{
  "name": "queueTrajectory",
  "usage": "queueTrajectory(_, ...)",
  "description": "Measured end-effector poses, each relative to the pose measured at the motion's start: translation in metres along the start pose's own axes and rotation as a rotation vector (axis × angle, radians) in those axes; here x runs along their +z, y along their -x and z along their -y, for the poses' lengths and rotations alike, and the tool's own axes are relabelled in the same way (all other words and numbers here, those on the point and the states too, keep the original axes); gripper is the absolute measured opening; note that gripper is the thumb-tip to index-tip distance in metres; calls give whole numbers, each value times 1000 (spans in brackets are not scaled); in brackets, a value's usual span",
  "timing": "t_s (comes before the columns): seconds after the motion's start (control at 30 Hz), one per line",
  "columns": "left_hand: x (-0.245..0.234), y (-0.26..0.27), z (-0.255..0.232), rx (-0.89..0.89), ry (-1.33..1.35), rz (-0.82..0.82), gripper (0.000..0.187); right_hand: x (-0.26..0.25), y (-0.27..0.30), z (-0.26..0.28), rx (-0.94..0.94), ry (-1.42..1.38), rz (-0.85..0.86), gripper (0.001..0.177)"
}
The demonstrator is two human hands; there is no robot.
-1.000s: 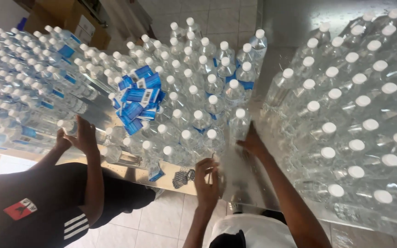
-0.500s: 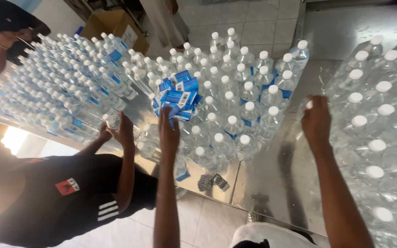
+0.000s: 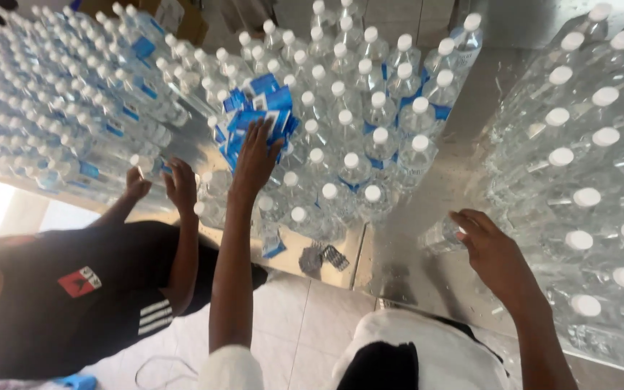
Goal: Manually applying adhesive labels to clear plastic water bottles at a production table.
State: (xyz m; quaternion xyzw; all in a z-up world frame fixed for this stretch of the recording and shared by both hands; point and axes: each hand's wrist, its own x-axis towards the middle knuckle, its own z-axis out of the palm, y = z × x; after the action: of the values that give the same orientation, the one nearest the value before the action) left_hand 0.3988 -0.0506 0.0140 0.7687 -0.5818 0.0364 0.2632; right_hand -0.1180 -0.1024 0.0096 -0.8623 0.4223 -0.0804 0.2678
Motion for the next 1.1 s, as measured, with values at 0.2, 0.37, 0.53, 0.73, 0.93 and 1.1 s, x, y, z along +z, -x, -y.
queueTrajectory(0.2, 8, -14, -2, -104, 19, 99, 35, -6, 13, 5, -53, 7, -32, 56)
queueTrajectory(0.37, 0, 0, 15, -325, 567, -416, 23, -14, 44, 26, -271, -128, -448, 47)
queueTrajectory(0.53, -47, 56, -123, -537, 1389, -481, 18, -4, 41, 80, -177, -697, -453, 47)
queueTrajectory(0.73, 23, 135, -250, -668, 1653, -162, 30, -13, 5, 93, -17, -1136, -423, 78)
queueTrajectory(0.93, 31, 153, -307, -724, 1562, 154, 23, 33, 12, 68, 152, -628, -658, 24)
queueTrajectory(1.1, 44, 141, -359, -1414, 1727, 195, 66, 120, 41, 48, -308, -193, -404, 16)
